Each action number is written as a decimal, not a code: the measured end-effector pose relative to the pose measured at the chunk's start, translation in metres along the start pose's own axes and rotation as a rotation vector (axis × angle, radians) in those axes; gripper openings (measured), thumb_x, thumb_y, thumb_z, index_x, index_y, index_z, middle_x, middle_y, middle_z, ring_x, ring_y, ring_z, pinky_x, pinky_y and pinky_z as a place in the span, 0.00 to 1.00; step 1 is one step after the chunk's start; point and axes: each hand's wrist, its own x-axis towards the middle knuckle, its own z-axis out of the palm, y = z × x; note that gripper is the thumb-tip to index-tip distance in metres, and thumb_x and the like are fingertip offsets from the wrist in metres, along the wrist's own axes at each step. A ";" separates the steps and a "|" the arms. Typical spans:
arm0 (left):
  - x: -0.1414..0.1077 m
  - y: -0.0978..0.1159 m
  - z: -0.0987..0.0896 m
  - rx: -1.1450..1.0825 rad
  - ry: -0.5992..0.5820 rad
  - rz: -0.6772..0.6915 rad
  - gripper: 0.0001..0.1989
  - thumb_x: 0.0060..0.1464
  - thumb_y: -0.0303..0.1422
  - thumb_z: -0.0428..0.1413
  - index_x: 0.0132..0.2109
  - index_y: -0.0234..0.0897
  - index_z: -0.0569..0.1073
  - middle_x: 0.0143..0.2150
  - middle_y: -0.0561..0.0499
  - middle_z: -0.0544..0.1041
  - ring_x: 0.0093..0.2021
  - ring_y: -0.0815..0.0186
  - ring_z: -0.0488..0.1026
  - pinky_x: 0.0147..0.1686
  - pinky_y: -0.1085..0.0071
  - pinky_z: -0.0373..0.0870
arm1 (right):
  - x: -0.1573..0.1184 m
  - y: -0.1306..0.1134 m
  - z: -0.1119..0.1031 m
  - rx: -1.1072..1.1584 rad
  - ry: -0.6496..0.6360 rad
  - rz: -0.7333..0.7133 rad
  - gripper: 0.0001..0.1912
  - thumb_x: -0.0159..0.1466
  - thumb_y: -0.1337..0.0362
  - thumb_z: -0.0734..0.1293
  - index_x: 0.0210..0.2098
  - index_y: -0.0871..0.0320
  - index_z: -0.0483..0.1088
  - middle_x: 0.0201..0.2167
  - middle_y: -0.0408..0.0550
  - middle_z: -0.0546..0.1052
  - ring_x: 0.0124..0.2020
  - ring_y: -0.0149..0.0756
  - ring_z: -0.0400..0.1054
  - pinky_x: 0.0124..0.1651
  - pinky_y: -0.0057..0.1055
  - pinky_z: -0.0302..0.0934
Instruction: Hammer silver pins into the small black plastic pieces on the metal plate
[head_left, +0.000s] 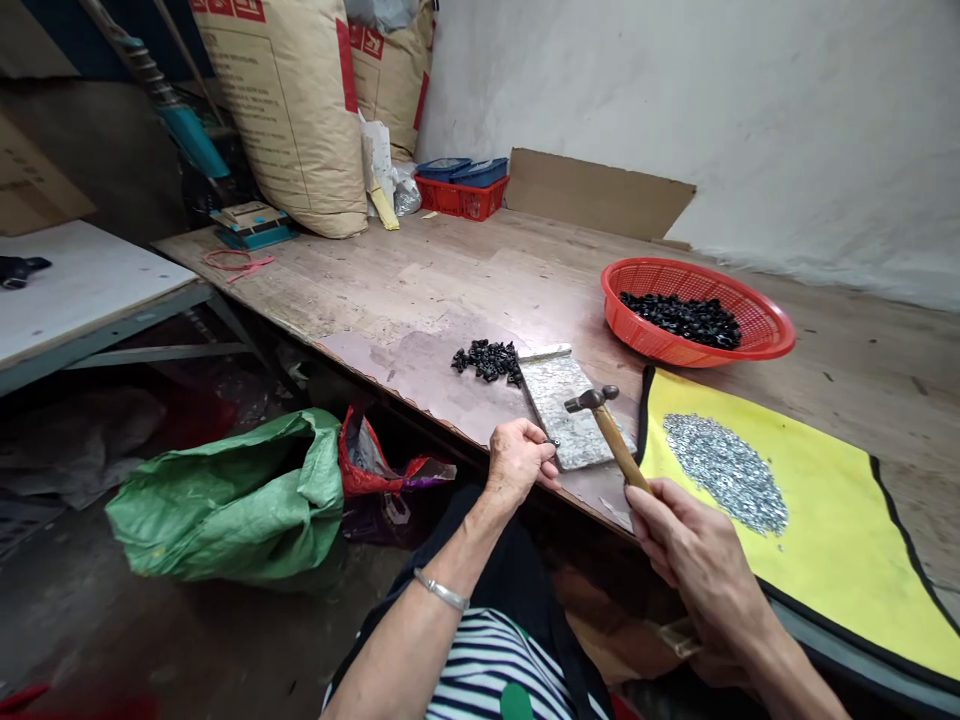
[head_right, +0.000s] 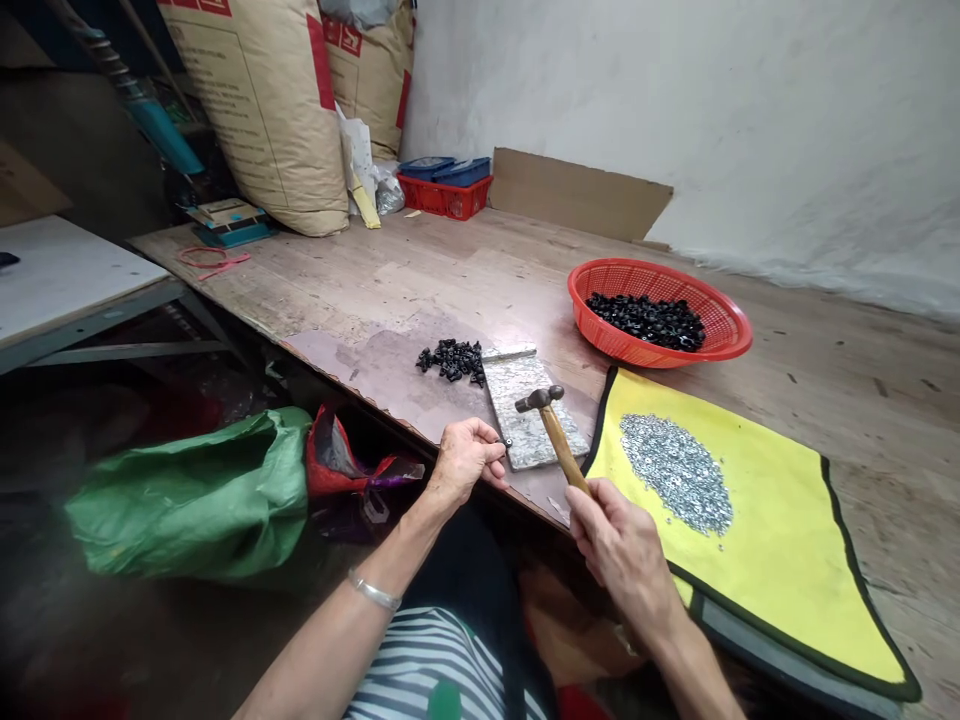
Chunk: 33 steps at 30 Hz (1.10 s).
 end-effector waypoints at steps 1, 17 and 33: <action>0.000 0.000 0.000 -0.004 0.004 0.004 0.08 0.41 0.18 0.53 0.25 0.34 0.63 0.10 0.57 0.65 0.10 0.68 0.65 0.10 0.72 0.68 | -0.007 0.004 0.000 -0.123 0.048 -0.101 0.17 0.56 0.48 0.64 0.26 0.56 0.65 0.13 0.39 0.63 0.13 0.28 0.56 0.14 0.25 0.51; 0.003 -0.006 0.000 0.008 0.016 0.011 0.09 0.40 0.20 0.56 0.24 0.34 0.63 0.09 0.57 0.65 0.09 0.68 0.65 0.10 0.73 0.68 | -0.033 0.010 0.023 -0.839 0.549 -0.768 0.16 0.68 0.59 0.55 0.42 0.64 0.69 0.26 0.50 0.76 0.18 0.32 0.68 0.22 0.26 0.57; 0.004 -0.006 0.000 0.017 0.030 0.007 0.08 0.38 0.20 0.55 0.24 0.35 0.63 0.08 0.56 0.66 0.09 0.68 0.65 0.11 0.74 0.67 | -0.042 0.000 0.034 -1.004 0.645 -0.772 0.16 0.68 0.64 0.55 0.44 0.67 0.70 0.27 0.53 0.77 0.20 0.35 0.70 0.21 0.28 0.56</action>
